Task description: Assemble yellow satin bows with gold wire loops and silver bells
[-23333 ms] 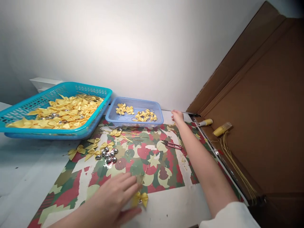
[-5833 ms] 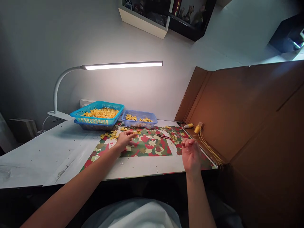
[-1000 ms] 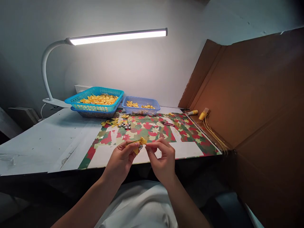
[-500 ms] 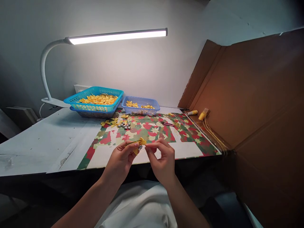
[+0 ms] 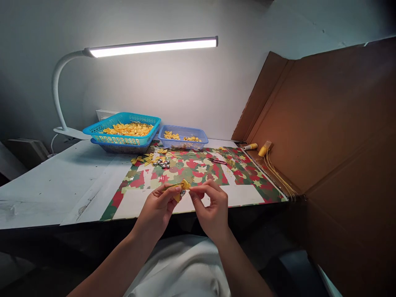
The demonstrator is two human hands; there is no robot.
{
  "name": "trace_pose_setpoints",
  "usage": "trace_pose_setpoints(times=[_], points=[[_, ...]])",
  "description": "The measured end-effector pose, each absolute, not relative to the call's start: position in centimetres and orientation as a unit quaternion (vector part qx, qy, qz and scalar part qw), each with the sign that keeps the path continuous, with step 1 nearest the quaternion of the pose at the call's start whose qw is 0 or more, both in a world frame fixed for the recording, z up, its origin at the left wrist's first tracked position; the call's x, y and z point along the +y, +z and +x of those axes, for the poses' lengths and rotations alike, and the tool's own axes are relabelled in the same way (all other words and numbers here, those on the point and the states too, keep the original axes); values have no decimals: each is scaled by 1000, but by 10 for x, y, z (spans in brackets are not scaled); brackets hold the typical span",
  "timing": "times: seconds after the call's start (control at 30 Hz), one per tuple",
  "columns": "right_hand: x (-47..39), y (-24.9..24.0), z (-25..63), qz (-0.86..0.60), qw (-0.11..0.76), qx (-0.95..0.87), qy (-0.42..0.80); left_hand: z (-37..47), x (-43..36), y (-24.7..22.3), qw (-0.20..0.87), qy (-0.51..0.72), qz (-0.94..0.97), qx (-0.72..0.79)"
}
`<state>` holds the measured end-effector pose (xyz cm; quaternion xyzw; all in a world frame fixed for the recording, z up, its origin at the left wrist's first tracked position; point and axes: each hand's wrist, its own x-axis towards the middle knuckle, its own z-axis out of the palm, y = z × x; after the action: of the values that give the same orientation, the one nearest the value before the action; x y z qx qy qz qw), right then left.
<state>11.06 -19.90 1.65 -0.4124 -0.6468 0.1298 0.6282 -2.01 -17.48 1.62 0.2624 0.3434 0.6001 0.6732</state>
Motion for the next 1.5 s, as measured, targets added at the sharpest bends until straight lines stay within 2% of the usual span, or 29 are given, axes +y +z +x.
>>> trace_pose_setpoints(times=[1.5], points=[[-198, 18, 119, -418, 590, -680, 124, -19, -175, 14, 685, 591, 239, 352]])
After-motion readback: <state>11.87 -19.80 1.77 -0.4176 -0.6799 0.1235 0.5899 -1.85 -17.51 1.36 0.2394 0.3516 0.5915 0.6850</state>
